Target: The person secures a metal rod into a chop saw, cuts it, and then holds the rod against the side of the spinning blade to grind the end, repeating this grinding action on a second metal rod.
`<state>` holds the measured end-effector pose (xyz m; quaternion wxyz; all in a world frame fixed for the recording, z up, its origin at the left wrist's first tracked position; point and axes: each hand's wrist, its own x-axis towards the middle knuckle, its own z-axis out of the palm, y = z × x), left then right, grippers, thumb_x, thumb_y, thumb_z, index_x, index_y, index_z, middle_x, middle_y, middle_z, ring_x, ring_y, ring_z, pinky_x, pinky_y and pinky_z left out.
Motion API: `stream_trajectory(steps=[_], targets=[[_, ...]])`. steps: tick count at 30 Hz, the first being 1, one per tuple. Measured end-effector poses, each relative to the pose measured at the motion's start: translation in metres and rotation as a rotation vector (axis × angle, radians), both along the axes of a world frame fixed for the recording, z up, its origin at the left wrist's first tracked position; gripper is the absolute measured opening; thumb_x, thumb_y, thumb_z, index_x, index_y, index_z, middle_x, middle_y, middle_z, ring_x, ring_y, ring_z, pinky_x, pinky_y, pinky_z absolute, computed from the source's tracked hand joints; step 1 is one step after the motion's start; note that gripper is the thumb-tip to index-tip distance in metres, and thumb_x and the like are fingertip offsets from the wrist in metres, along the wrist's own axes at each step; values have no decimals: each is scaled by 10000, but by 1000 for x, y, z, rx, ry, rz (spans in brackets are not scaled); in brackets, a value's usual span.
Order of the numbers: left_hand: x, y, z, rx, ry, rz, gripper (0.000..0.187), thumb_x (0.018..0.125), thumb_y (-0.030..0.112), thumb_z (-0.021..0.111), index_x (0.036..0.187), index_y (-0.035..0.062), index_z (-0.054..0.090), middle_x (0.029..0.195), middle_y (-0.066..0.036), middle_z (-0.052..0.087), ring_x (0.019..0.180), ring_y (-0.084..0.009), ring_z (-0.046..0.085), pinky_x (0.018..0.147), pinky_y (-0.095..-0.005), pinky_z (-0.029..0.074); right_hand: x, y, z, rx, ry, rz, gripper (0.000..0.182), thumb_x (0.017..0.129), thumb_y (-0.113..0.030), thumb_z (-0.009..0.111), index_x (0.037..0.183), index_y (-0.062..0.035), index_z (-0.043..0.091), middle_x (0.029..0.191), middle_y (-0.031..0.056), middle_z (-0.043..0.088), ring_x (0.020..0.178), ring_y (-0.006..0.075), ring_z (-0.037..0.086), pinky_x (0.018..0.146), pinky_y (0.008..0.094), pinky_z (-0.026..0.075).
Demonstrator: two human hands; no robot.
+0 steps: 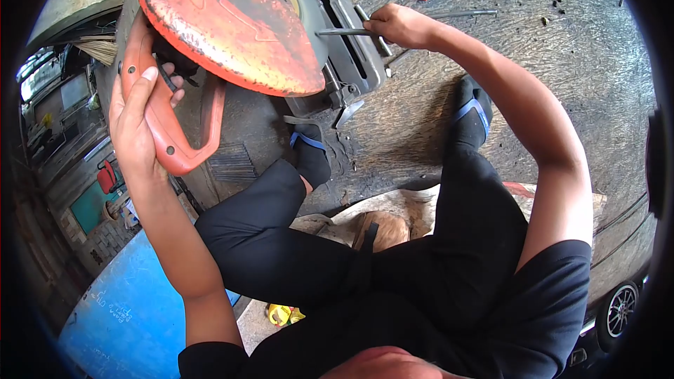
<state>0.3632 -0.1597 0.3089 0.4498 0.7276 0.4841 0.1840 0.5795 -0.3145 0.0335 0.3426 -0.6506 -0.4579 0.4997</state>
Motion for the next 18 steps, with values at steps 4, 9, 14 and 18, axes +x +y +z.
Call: stream_trajectory(steps=[4,9,14,18], targets=[[-1,0,1,0,108,-9,567,922,207,552,1412,-28,391,1328,-139,522,989,-167,598,804,-294,515,-4,0,1,-24,-30,-4,395,931,-352,514,904,0,692,836,197,669,842,323,654,804,411,485],[-2,2,1,-9,94,5,569,925,221,558,1410,-29,397,1336,-147,520,1042,-204,602,825,-317,513,-8,1,-1,50,-88,-25,386,926,-342,519,920,8,680,894,233,664,930,379,636,853,434,475],[-3,3,1,-3,109,-4,587,922,230,562,1420,-27,385,1356,-150,505,1051,-210,599,829,-319,513,-10,1,2,100,-159,-36,365,928,-324,543,977,18,659,912,240,655,897,388,633,808,438,477],[-1,1,0,8,106,-2,606,919,244,565,1428,-23,375,1375,-144,493,1091,-217,579,834,-325,513,-11,1,0,108,-155,-56,369,911,-337,547,930,9,675,903,253,657,921,413,630,854,459,479]])
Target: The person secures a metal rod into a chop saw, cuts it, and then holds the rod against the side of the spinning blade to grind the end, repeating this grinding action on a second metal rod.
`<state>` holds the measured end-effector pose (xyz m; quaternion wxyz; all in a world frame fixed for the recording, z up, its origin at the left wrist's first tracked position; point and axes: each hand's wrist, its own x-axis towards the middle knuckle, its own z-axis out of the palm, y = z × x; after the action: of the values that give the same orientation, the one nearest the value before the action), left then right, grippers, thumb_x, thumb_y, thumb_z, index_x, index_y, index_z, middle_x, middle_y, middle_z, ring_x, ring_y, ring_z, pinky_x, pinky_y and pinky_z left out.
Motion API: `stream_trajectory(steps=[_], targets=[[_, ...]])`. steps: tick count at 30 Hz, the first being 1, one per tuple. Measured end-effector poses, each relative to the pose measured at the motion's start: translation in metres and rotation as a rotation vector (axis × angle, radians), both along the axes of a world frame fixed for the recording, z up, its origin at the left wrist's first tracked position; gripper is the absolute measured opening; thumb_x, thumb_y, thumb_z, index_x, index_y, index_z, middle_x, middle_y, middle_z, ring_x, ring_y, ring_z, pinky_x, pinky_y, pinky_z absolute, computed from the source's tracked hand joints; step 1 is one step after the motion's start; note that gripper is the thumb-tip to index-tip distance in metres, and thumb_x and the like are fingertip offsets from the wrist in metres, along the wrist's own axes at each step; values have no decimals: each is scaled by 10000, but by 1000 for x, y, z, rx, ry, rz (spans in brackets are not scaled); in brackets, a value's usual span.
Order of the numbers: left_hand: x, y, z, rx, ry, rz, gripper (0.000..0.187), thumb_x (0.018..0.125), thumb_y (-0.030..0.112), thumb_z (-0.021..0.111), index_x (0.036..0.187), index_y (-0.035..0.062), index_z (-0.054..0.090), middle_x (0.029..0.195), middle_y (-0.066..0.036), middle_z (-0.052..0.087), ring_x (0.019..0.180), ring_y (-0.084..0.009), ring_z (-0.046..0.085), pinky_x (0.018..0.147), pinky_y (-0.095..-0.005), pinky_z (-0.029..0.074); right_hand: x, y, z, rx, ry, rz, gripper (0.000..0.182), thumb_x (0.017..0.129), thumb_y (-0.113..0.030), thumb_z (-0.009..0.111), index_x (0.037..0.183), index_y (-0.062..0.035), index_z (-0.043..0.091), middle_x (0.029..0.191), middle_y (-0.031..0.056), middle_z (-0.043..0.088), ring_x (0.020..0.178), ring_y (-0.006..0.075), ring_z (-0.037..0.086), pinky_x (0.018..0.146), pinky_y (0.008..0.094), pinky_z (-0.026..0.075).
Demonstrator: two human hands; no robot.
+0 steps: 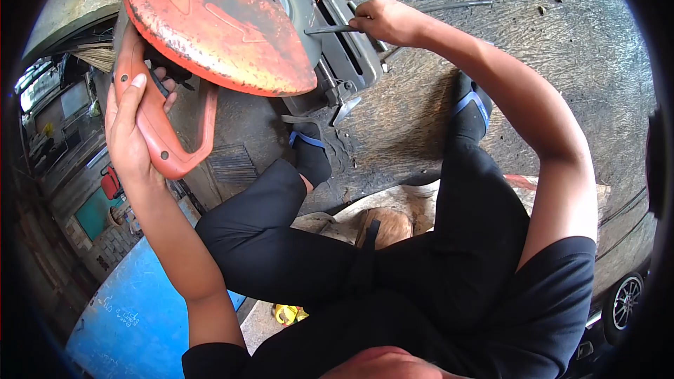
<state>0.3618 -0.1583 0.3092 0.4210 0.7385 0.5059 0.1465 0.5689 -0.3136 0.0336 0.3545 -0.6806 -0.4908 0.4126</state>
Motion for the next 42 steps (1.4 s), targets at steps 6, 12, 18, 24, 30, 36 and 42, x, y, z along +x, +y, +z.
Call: stream_trajectory(steps=[6,12,18,24,30,36,42], targets=[[-1,1,0,-6,7,4,611,916,243,560,1440,-7,368,1396,-135,476,1118,-222,563,840,-323,511,-1,-1,0,-3,-48,-3,345,910,-319,572,970,7,667,894,231,661,862,385,644,786,435,490],[0,0,1,-15,10,5,625,915,253,557,1447,-3,356,1420,-130,455,1157,-234,539,878,-342,494,0,-2,-1,6,-57,-7,329,903,-319,587,953,-6,675,864,220,666,834,367,654,769,423,496],[-2,1,0,-28,5,8,621,919,263,548,1453,11,354,1432,-113,448,1169,-235,531,900,-340,480,4,-5,1,62,-117,1,282,887,-305,617,939,-34,670,788,191,660,780,352,660,714,428,503],[0,-1,0,-12,12,2,615,914,242,557,1445,0,362,1416,-118,464,1134,-218,553,855,-311,501,19,-5,3,166,-422,-26,208,867,-299,620,945,-111,661,785,148,680,785,359,668,695,473,526],[-2,1,1,-10,37,-14,608,912,225,562,1441,-3,367,1403,-117,477,1106,-204,562,827,-295,509,20,2,7,258,-496,-43,179,850,-245,653,931,-85,662,734,147,659,711,343,652,639,417,520],[-2,2,0,-11,16,15,606,913,226,562,1437,-10,369,1406,-116,477,1119,-209,554,839,-314,511,16,9,12,313,-511,-12,166,835,-240,651,904,-90,662,746,151,662,735,348,654,656,429,519],[3,-5,1,6,14,-13,604,914,230,561,1435,-12,372,1411,-117,473,1120,-211,554,841,-325,511,24,11,29,239,-491,107,199,820,-272,637,883,-84,649,728,179,652,707,389,656,612,487,507]])
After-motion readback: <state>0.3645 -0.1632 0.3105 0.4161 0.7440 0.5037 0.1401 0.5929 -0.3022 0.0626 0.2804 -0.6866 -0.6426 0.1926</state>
